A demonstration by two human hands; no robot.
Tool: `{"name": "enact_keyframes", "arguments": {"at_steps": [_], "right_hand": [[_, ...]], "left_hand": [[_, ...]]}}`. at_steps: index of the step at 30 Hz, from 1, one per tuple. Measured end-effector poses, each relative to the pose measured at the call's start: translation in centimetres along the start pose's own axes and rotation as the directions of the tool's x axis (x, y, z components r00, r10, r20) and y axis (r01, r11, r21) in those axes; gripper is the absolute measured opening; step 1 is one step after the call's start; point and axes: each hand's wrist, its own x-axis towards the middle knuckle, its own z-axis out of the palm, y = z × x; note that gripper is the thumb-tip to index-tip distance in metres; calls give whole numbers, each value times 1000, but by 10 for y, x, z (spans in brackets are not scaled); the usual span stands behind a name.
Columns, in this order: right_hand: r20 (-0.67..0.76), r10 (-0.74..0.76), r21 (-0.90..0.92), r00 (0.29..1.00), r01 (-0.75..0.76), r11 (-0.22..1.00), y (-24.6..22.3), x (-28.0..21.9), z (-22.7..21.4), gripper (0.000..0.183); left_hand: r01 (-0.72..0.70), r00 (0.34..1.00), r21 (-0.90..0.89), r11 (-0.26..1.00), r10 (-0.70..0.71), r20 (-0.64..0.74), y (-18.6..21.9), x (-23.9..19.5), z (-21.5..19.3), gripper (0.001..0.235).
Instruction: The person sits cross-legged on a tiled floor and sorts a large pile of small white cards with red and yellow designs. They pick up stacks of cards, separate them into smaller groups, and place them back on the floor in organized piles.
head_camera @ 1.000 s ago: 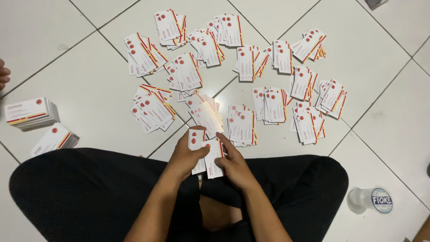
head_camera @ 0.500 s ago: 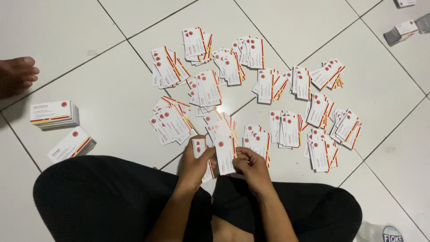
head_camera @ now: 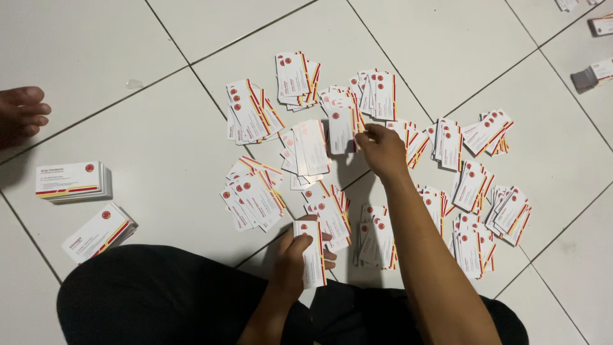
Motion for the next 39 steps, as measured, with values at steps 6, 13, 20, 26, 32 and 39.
{"name": "enact_keyframes", "arguments": {"at_steps": [6, 13, 20, 26, 32, 39], "right_hand": [[16, -126, -445, 992, 120, 887, 22, -86, -10, 55], [320, -12, 61, 947, -8, 998, 109, -175, -18, 35], [149, -50, 374, 988, -10, 927, 122, -193, -21, 38], [212, -34, 422, 977, -61, 904, 118, -206, -29, 33], [113, -61, 442, 992, 5, 897, 128, -212, -22, 29], [43, -46, 542, 998, 15, 840, 135, -213, -33, 23]], "left_hand": [[-96, 995, -149, 984, 95, -17, -10, 21, -2, 50], [-265, 962, 154, 952, 250, 110, -32, 24, -13, 37], [-246, 961, -57, 968, 251, 117, -50, 17, -22, 33], [-393, 903, 130, 910, 356, 240, -42, 0, -25, 36], [-450, 885, 149, 881, 417, 206, -52, 2, -24, 46], [-377, 923, 154, 913, 356, 147, -57, 14, -36, 29]]}}
